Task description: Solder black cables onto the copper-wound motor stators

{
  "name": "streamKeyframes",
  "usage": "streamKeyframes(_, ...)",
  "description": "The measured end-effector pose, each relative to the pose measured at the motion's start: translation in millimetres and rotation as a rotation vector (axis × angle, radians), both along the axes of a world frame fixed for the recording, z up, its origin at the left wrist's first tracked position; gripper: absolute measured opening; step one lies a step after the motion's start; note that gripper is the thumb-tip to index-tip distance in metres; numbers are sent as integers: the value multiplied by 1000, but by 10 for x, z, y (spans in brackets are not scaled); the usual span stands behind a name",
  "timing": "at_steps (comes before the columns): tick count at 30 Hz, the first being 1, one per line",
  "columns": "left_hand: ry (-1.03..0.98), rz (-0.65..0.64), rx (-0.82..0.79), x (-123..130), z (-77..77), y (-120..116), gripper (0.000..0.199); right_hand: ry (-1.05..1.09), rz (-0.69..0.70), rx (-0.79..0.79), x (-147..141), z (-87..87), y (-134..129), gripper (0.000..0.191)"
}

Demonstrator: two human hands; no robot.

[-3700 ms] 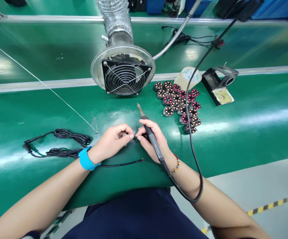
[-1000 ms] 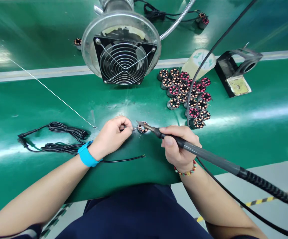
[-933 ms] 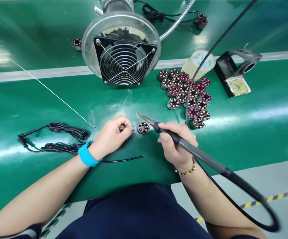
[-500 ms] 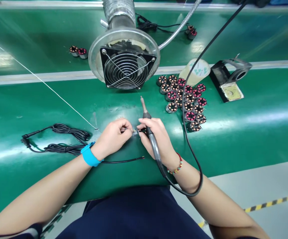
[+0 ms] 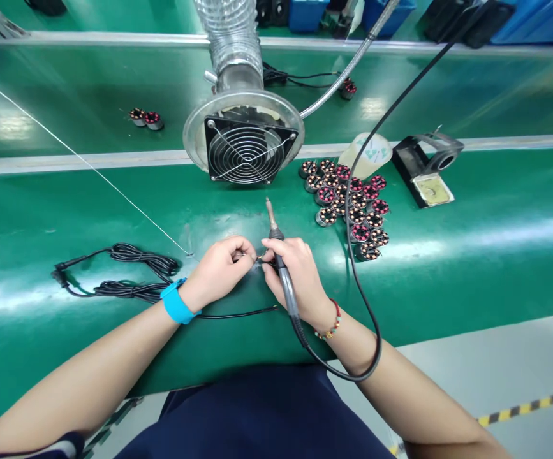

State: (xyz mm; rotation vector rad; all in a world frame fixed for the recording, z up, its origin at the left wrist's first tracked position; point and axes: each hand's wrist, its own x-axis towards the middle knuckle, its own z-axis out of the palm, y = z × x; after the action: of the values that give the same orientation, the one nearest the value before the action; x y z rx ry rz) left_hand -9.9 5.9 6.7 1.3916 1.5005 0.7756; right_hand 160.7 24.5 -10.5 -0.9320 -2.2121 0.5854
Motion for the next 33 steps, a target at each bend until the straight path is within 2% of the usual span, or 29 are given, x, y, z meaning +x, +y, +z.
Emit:
streamKeyframes(8,-22,-24,0,-2,-4,-10,8,21,-21,17,-25,13,-12,34)
streamKeyframes(17,43,2,164,-29,73,-17,11,9,21,61,-38,13,-30,36)
streamKeyframes(22,80,-130,264,-75,78,-48,12,59,30,2,-28,15,-25,36)
streamKeyframes(25,52,-196,267,-88,43,-54,13,91,20,-30,-23,9,-24,36)
streamKeyframes(33,66,-251,268,-94,-2,-63,16,150,11,-64,-27,-9,-21,39)
